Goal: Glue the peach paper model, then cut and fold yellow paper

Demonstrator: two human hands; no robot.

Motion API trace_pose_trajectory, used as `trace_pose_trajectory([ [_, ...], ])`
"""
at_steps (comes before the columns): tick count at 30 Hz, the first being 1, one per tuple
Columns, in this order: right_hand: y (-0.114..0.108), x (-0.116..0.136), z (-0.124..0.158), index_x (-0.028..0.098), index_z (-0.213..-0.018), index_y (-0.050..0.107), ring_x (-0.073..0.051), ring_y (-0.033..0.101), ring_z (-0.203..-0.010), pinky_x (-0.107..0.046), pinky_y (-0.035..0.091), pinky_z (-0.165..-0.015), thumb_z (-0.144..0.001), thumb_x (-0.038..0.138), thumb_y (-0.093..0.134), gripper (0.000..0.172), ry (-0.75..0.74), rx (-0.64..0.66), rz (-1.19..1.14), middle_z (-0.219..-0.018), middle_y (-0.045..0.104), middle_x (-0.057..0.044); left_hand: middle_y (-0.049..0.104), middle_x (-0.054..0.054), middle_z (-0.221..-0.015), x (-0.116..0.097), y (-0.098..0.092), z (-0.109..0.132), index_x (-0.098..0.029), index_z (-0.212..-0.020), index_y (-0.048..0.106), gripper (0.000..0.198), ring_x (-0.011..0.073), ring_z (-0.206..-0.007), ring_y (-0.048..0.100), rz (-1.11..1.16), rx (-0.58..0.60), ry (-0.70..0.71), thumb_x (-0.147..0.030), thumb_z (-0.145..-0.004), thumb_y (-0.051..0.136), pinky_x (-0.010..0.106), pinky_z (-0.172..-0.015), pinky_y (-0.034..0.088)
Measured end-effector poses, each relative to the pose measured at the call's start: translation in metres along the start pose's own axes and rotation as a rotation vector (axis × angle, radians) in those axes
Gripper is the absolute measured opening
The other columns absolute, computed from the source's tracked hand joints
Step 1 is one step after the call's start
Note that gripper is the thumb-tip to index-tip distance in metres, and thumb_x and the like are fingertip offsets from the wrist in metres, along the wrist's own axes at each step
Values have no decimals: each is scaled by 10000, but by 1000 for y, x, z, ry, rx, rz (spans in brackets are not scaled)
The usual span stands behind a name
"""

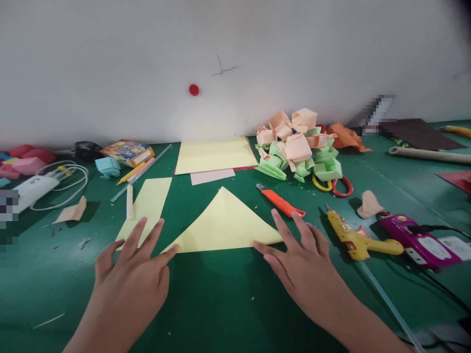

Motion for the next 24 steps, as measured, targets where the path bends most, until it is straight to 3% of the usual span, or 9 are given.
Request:
trace_pose_trajectory([
  [3,3,6,-4,457,-1252,713,-447,249,-1504,-703,310,-1106,-1056,407,431,347,0,-45,15,-1685,285,-1,637,58,-1422,-4,-4,5,-292,-897,806,325,353,-1477,395,-9,2,20,-178,-871,503,642,-1127,325],
  [9,3,6,-5,462,-1257,707,-445,265,-1494,-684,331,-1095,-1047,397,450,338,21,-43,-10,-1690,270,13,660,118,-1382,-15,-12,-3,-244,-753,789,350,389,-1457,417,-34,17,94,-189,-886,470,665,-1105,297],
  [12,3,5,-6,460,-1275,693,-429,258,-1503,-674,323,-1102,-1055,384,426,354,22,-26,-42,-1701,241,12,635,76,-1426,-33,-10,-15,-275,-1042,794,378,367,-1398,496,70,12,204,-245,-953,428,625,-1064,340],
  [15,3,5,-7,455,-1290,682,-419,228,-1517,-669,311,-1113,-1058,377,417,361,29,-7,-69,-1710,214,13,544,28,-1525,-56,-2,-27,-291,-1350,653,436,319,-1398,505,193,22,407,-256,-991,407,560,-1085,346],
  [18,3,4,-7,447,-1315,669,-421,230,-1515,-667,309,-1113,-1058,368,418,368,44,9,-84,-1715,198,1,543,46,-1527,-71,7,-36,-235,-1401,609,447,284,-1354,549,275,51,540,-283,-1012,394,483,-1050,399],
  [24,-2,-1,-7,445,-1338,657,-412,250,-1507,-663,333,-1099,-1061,337,402,392,52,23,-120,-1715,194,-11,551,27,-1519,-67,16,-40,-220,-1424,582,519,230,-1360,546,289,66,543,-125,-985,323,418,-1006,443],
])
Point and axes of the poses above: each hand's wrist, its own z-axis away from the middle knuckle, its own y-axis out of the palm, x = y × z, the point moved 1 cm from there along -z, towards the middle knuckle
